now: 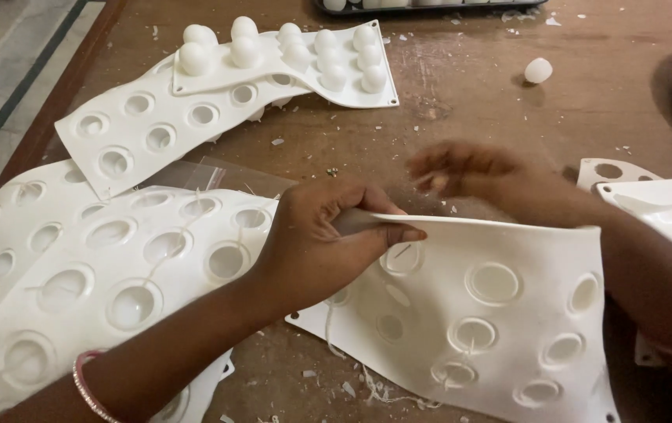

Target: Threading wicks through silicone molds using a needle in a workshop environment.

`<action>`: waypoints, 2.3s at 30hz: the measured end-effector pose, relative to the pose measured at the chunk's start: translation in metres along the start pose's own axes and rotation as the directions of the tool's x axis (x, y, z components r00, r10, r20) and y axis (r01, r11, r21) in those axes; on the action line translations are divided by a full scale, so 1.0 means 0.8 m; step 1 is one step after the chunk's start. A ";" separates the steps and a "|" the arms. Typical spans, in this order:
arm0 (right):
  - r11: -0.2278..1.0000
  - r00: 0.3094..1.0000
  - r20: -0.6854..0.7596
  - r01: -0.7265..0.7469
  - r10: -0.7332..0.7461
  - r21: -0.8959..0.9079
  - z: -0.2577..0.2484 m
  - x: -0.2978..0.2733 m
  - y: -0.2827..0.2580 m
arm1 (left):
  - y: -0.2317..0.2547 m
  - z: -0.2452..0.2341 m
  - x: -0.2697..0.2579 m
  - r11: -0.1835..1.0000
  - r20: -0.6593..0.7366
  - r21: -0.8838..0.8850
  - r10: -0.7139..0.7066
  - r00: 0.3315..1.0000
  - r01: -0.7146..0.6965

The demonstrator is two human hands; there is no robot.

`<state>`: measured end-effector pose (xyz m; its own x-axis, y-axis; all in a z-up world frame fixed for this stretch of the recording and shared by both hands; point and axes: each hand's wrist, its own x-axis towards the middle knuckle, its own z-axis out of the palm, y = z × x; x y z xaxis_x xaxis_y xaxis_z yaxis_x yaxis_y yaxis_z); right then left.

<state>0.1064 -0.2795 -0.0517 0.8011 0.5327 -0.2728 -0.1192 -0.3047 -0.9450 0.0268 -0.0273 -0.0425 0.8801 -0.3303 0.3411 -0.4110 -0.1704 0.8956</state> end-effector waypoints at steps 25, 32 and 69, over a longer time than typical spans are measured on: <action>0.853 0.915 -0.188 0.238 -0.358 -0.465 0.116 -0.050 -0.001 | -0.018 -0.003 -0.009 0.552 0.061 -0.430 -0.772 0.633 0.715; 0.658 0.834 -0.062 0.384 -0.548 -0.648 0.141 -0.071 -0.002 | -0.003 0.013 -0.052 0.531 0.002 -0.574 -0.760 0.650 0.623; 0.901 0.867 -0.248 0.424 -0.433 -0.093 0.141 -0.071 0.056 | -0.026 0.024 -0.072 0.724 0.053 -0.432 -0.574 0.817 0.537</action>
<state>-0.0106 -0.2347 -0.0991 0.8911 0.3981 0.2177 0.2868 -0.1222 -0.9502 -0.0196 -0.0227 -0.0863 0.9425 -0.2206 -0.2509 0.2778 0.1006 0.9553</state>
